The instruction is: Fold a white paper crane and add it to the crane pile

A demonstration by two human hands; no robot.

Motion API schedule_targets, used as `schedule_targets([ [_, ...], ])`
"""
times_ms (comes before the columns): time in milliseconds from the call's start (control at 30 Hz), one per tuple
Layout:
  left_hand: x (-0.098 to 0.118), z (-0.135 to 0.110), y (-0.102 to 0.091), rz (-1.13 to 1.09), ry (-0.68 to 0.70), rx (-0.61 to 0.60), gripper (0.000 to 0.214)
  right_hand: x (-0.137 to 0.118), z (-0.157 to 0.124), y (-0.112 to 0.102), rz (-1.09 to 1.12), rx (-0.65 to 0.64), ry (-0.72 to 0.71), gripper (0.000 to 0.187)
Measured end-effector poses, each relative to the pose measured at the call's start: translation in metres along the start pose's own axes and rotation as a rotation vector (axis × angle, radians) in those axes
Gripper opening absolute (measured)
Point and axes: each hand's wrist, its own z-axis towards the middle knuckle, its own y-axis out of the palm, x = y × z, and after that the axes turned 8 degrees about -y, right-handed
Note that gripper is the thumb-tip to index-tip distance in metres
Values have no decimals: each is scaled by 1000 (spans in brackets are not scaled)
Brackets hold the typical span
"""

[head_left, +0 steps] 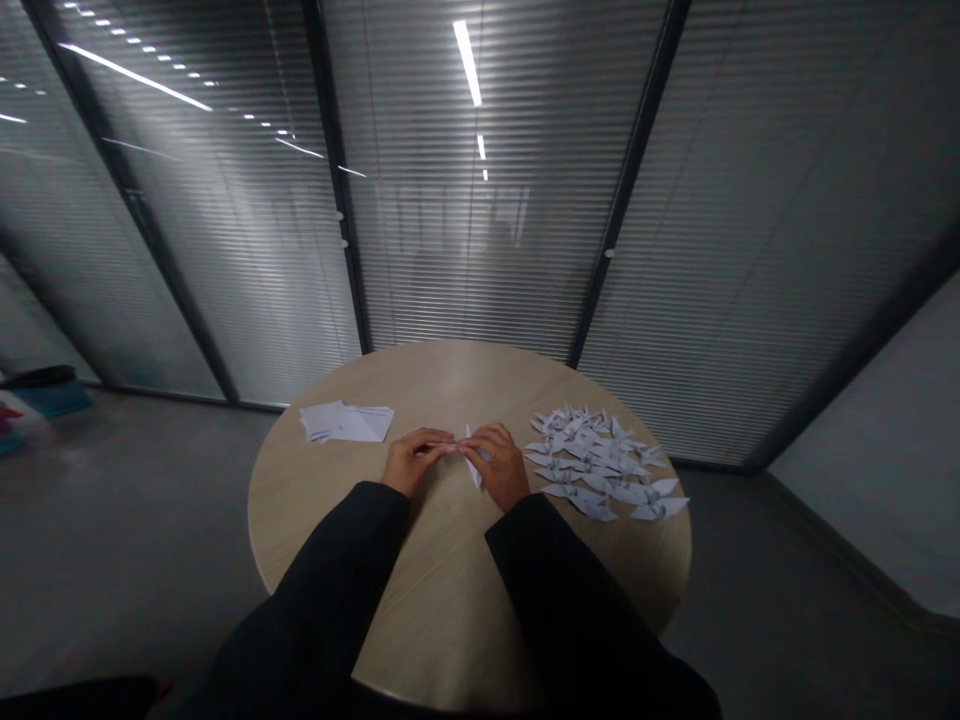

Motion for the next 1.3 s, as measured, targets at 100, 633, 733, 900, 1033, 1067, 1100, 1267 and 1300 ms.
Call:
schedule_targets([
  [100, -1, 0, 0, 19, 30, 25, 20, -1, 0, 1, 5, -17, -11, 16],
  [633, 1, -7, -6, 263, 286, -38, 21, -3, 2, -3, -46, -52, -56, 20],
  [733, 2, -7, -5, 271, 308, -24, 21, -3, 3, -4, -39, -32, -55, 20],
  [900, 2, -5, -4, 265, 338, 12, 18, -5, 3, -5, -25, 7, -75, 18],
  [1033, 2, -4, -3, 268, 416, 62, 17, -6, 3, -4, -71, 17, -126, 19],
  [1067, 2, -4, -3, 267, 446, 79, 17, -6, 3, -4, -85, 16, -146, 18],
  [1100, 2, -4, -3, 267, 475, 92, 16, -6, 3, -4, -96, 15, -164, 18],
  [1267, 6, -6, -2, 311, 546, 73, 15, -8, 4, -6, -129, 23, -207, 16],
  [1300, 8, -6, -2, 323, 552, 71, 15, -8, 5, -7, -131, 26, -211, 16],
])
